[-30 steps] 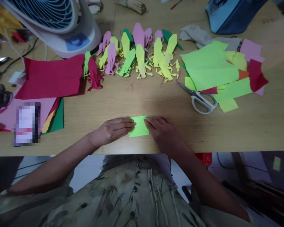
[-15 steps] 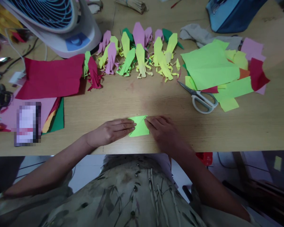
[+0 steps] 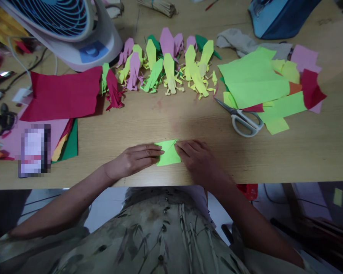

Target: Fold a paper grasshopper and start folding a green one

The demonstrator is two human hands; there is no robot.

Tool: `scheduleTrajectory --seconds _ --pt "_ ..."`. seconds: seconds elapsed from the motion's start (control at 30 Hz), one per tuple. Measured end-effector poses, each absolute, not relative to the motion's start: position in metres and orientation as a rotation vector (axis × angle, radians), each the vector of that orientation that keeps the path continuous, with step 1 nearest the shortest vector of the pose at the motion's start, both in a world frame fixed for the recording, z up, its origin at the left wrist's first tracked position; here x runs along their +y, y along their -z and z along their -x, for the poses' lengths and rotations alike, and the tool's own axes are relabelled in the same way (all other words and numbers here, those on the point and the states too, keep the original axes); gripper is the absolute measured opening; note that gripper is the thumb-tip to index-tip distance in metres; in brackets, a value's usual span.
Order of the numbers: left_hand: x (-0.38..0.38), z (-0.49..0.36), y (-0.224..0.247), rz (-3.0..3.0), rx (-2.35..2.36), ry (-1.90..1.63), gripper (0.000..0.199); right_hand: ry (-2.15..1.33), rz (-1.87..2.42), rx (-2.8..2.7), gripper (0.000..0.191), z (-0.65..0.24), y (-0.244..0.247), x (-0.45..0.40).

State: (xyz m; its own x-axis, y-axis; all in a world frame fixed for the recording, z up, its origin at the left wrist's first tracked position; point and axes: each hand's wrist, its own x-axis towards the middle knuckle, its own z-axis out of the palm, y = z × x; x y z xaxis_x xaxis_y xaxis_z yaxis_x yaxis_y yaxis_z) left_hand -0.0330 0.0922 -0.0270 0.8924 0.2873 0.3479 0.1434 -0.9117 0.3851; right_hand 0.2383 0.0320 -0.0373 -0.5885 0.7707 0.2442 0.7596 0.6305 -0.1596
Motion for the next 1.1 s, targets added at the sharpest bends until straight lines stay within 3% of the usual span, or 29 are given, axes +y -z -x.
scheduleTrajectory --seconds 0.53,1.1 --pt "0.086 0.039 0.024 -2.713 0.282 -0.538 0.020 -0.027 1.218 -2.551 0.036 -0.236 0.034 0.032" --pt "0.050 0.034 0.029 -2.821 0.598 -0.422 0.041 -0.024 1.444 -2.455 0.039 -0.216 0.036 0.025"
